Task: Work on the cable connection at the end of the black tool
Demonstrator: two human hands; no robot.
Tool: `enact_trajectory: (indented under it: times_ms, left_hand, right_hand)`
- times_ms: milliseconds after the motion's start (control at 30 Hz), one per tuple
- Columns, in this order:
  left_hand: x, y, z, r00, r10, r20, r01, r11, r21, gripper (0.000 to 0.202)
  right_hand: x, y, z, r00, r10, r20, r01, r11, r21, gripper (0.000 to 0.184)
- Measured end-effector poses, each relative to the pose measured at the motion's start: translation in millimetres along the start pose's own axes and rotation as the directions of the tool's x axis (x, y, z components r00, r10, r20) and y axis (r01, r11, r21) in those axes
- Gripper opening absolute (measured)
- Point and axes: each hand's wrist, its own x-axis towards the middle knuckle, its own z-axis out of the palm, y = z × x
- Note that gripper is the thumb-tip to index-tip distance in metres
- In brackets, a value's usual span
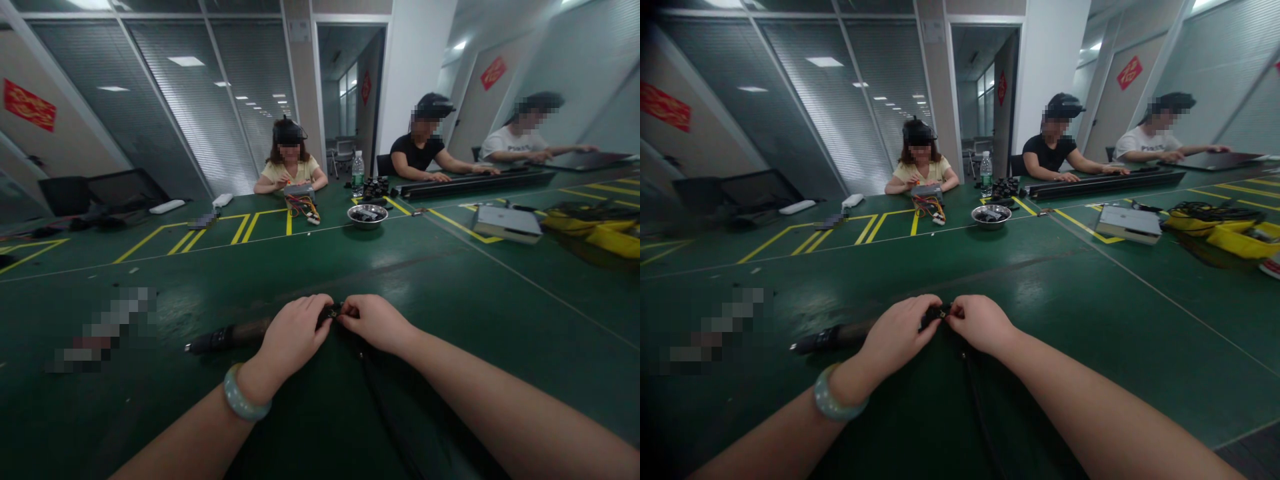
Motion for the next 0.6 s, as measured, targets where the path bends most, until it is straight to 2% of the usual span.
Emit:
enact_trajectory:
  times_ms: [167,600]
  left_hand:
    - [0.9,0.3,-1.2,0.999,0.026,0.025,-0.026,1.0,0.008,0.015]
    - [-0.1,0.8,-0.5,1.0,0.004,0.011,-0.004,1.0,0.006,0.018]
  right_hand:
    - [-0.3,-0.8,0.1,1.0,0.004,0.011,-0.004,1.0,0.001,0.015]
    - [0.4,-0.2,0.5,1.0,-0.01,-0.01,0.011,1.0,0.009,0.014]
